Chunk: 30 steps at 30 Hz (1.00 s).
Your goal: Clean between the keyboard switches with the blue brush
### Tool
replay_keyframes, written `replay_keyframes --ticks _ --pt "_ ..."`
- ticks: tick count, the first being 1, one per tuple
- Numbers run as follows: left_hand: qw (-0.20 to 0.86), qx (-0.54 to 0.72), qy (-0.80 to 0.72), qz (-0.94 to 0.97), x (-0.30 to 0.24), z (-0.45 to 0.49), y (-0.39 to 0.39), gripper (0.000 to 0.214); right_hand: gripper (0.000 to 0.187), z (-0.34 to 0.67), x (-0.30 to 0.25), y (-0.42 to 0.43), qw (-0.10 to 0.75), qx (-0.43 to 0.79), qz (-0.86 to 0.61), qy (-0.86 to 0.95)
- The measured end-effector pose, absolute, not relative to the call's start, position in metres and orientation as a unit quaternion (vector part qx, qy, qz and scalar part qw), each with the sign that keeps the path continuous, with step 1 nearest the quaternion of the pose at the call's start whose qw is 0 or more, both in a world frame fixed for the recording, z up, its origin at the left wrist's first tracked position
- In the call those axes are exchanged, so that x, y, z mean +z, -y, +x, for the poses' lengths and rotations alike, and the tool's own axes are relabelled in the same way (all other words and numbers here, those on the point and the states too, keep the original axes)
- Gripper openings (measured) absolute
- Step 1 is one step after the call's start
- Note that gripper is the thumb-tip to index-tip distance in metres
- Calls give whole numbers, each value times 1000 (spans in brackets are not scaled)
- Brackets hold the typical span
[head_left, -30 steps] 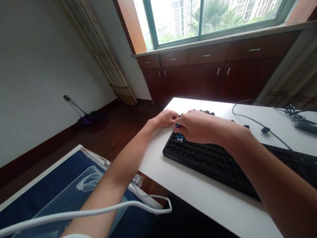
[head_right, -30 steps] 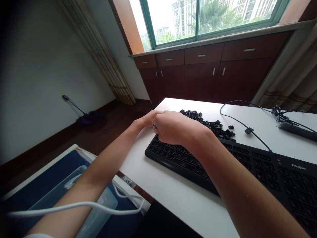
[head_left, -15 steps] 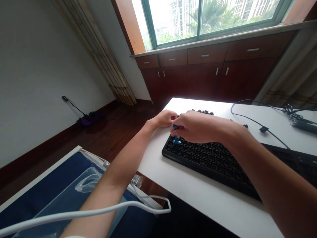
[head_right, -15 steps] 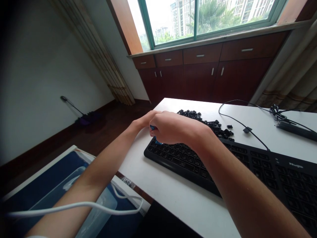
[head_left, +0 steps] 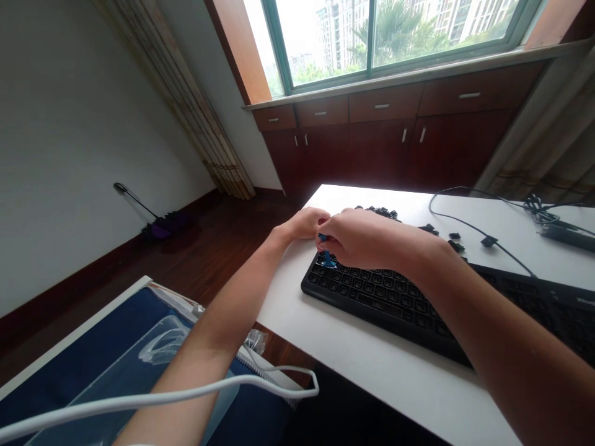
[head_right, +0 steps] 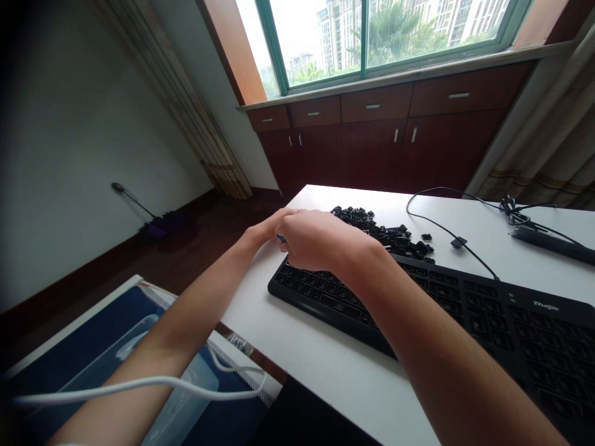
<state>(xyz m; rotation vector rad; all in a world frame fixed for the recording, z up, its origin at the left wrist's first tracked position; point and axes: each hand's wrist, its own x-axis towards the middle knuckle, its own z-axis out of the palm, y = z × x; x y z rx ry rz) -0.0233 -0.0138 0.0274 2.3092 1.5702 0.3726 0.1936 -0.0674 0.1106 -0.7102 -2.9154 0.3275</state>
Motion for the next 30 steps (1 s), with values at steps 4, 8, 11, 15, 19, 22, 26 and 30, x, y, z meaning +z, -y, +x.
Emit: replay_keyframes --ticks 4,8,11,15,19,22,26,30 --pt "160 117 -557 806 29 -22 14 23 19 194 110 66 63 85 -232 967" --pt "156 113 -554 810 29 -22 14 21 20 195 111 67 66 58 -234 968" --pt "146 114 -560 807 28 -22 13 19 21 195 112 69 64 29 -248 966" --pt "131 119 -559 810 22 -25 10 20 21 196 111 68 60 33 -247 967" --pt "121 120 -554 815 18 -28 7 20 20 200 110 62 68 63 -239 967" --pt "123 121 -548 819 18 -28 6 22 21 202 110 60 80 89 -224 967" --pt "129 123 -551 815 19 -29 7 21 23 203 114 62 70 128 -205 968" --pt "140 126 -546 816 19 -30 8 21 24 202 116 64 73 157 -208 963"
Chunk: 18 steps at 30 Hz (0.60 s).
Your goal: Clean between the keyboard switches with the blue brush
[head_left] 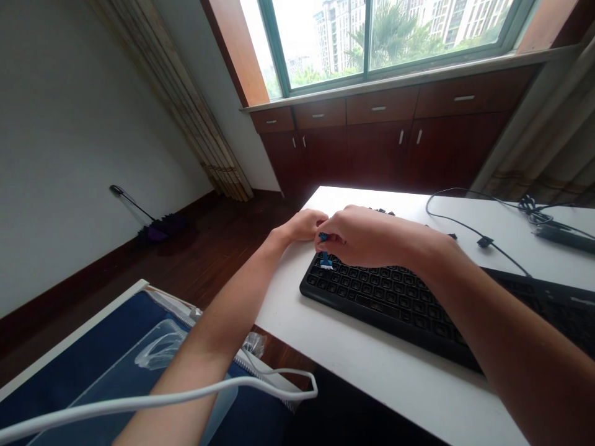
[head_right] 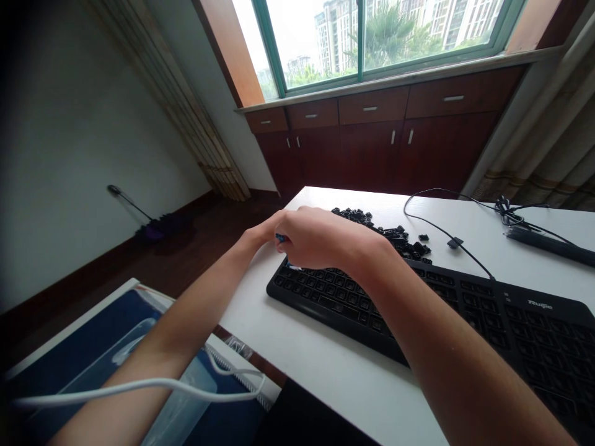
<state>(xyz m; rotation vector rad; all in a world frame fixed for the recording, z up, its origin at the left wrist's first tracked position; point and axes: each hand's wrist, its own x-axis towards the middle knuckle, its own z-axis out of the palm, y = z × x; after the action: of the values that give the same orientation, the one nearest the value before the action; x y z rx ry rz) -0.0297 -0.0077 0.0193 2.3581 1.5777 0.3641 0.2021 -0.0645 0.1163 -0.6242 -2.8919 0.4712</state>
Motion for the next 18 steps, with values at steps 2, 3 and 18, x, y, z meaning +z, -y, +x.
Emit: replay_keyframes --ticks 2,3,18 --pt "144 125 -541 819 20 -29 8 21 25 201 115 64 82 162 -212 960" --pt "143 125 -540 820 20 -28 9 20 25 201 114 63 86 148 -221 960" --pt "203 92 -510 831 35 -22 18 15 28 196 109 66 112 195 -175 959"
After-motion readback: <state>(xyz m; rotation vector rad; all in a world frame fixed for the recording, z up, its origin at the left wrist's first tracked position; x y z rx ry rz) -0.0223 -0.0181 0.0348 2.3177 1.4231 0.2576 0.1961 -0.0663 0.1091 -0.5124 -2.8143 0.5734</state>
